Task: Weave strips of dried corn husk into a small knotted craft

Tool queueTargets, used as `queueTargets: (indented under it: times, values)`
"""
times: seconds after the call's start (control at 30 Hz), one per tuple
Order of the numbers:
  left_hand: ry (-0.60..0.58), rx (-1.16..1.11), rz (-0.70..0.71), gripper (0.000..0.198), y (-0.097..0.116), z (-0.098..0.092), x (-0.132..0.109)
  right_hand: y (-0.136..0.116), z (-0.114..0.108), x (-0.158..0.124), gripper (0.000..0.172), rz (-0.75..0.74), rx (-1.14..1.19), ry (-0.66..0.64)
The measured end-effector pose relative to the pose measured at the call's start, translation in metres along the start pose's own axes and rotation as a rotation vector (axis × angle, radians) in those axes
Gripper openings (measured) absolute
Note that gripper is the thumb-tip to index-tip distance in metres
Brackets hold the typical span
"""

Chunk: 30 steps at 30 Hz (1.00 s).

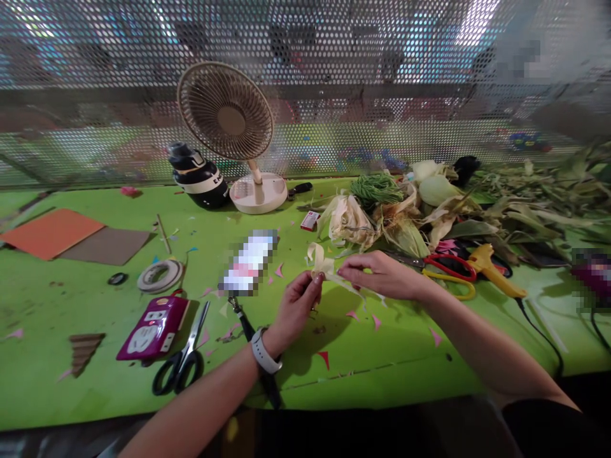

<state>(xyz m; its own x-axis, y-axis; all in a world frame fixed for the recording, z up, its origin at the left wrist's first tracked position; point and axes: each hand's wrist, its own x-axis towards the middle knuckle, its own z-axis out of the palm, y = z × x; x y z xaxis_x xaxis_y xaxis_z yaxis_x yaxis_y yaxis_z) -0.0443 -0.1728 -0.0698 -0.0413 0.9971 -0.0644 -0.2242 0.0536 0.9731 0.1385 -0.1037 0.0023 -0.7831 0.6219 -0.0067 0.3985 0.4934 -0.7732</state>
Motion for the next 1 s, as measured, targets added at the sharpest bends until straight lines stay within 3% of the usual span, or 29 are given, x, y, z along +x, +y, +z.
queueTargets:
  times: [0.37, 0.57, 0.73, 0.9, 1.0]
  values:
    - [0.008, -0.068, -0.093, 0.044, -0.006, -0.002, 0.002, 0.012, -0.004, 0.004, 0.032, 0.055, 0.239, -0.089]
    - [0.009, -0.068, -0.125, 0.046, -0.002, 0.0, 0.002, 0.016, -0.002, 0.008, 0.031, 0.057, 0.665, 0.039]
    - [0.037, -0.051, -0.128, 0.045, 0.0, 0.003, 0.001, 0.025, 0.015, 0.014, 0.035, 0.059, 1.027, 0.021]
    - [0.092, -0.174, -0.092, 0.035, -0.003, 0.002, 0.002, 0.026, 0.021, 0.013, 0.033, 0.0, 1.14, 0.011]
    - [0.057, -0.242, -0.085, 0.031, -0.005, 0.001, 0.001, 0.024, 0.025, 0.015, 0.041, -0.002, 1.177, 0.134]
